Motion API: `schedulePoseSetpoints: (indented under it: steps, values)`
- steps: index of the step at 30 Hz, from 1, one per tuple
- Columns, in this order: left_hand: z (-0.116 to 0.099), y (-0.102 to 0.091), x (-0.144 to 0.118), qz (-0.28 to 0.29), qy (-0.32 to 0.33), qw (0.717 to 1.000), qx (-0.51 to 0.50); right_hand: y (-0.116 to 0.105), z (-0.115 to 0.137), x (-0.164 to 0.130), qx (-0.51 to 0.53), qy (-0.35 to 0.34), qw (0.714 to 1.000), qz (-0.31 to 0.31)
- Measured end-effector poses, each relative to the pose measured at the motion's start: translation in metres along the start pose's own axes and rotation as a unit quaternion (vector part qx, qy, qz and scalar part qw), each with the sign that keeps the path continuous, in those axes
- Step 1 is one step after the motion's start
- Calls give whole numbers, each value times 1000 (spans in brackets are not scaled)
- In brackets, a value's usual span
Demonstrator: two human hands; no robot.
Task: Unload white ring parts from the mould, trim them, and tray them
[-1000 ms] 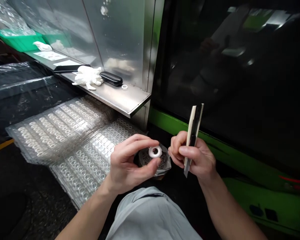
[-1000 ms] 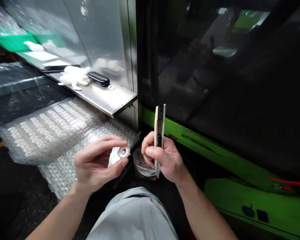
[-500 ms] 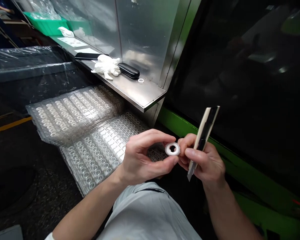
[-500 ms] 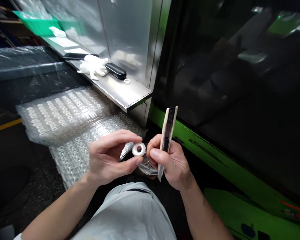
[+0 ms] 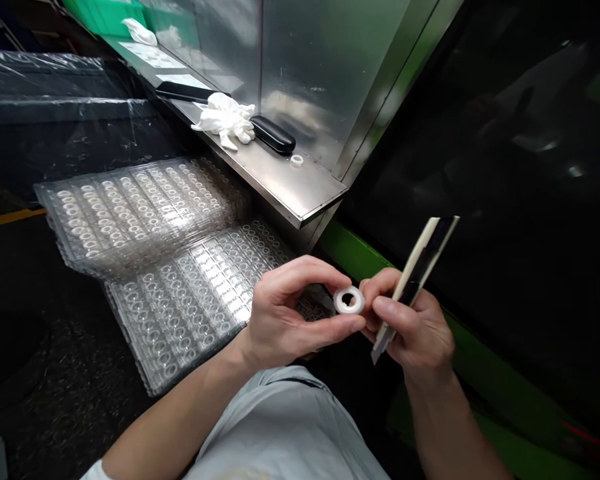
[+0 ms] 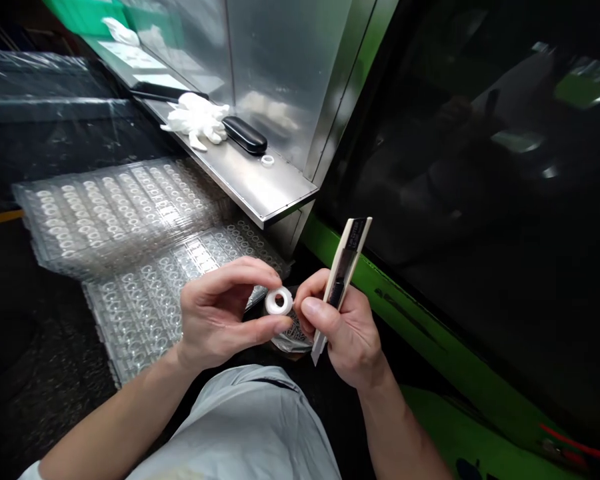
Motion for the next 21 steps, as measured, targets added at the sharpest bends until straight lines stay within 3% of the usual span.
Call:
schedulePoseSetpoints:
  steps: [9, 14, 21]
  values:
    - [-12, -5, -6, -84, 114, 979, 145, 3, -3, 7, -84, -10, 996, 14]
    - [-21, -5, -13, -88, 156, 965, 193, 9, -1, 13, -105, -30, 993, 39]
    - [-33, -3, -13, -44, 155, 966, 203, 17, -12, 17, -17, 51, 992, 111]
Point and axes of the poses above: each hand's wrist, its own x-axis towards the middle knuckle, its own y-axis out of the palm, z = x × y, the point moved 7 cm from there along x, towards the middle knuckle, and after that the axes turned 5 degrees about x, right-handed, at the moved point
